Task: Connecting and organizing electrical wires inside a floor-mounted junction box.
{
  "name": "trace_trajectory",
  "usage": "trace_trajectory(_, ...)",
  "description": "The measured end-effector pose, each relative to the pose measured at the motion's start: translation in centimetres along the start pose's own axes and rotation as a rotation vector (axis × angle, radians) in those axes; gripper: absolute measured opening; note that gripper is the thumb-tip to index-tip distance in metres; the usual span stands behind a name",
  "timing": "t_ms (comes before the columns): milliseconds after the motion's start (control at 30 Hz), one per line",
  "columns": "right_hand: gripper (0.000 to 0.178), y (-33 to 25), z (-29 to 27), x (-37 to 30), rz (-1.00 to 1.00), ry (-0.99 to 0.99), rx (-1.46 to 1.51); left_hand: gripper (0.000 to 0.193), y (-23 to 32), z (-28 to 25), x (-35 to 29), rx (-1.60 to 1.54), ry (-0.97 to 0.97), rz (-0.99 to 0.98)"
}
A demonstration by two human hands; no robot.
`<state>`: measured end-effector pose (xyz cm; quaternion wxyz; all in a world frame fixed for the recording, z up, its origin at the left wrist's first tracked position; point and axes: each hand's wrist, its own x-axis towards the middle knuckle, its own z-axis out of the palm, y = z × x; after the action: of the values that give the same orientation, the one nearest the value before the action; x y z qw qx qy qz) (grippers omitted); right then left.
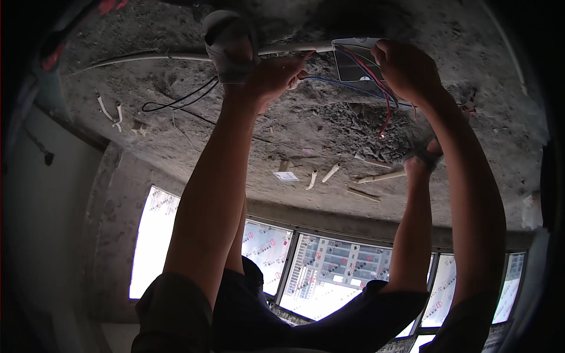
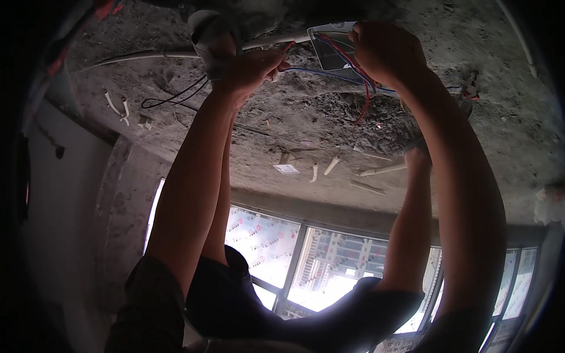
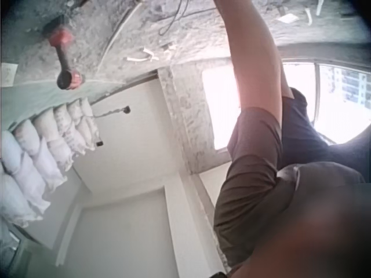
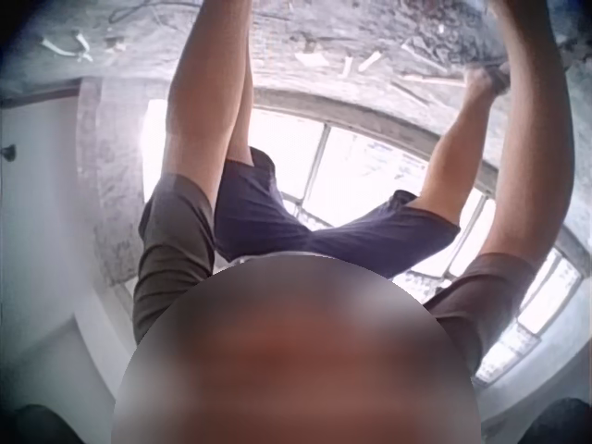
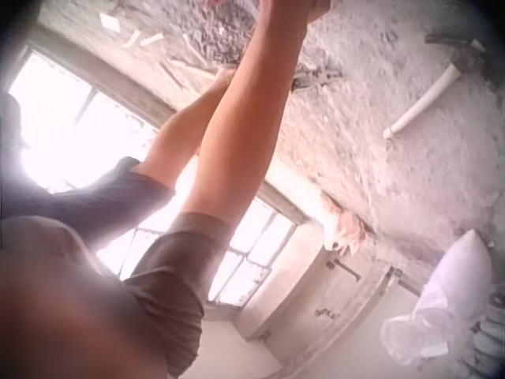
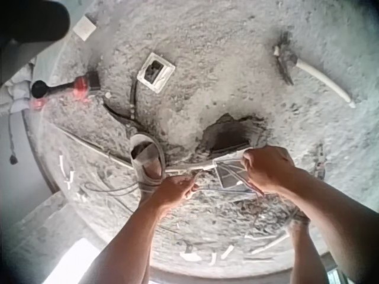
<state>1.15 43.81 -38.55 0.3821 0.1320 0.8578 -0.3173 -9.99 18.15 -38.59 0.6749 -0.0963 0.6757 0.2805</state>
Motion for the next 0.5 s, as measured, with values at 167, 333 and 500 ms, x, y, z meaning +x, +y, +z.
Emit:
trace_trajectory(167,0.029,0.7,0.2,-0.4,-0.006,0.02,-0.002,0.026,1.1,5.2,-0.6,0.434,0.422,0.046)
trace_trajectory(333,0.025,0.8,0.3,-0.5,-0.035,-0.012,-0.013,0.017,-0.6,6.8,0.1,0.555,0.728,0.21)
trace_trajectory(500,0.022,1.2,1.2,-1.4,-0.031,0.103,0.084,0.014,-0.5,6.6,0.3,0.61,0.773,0.273)
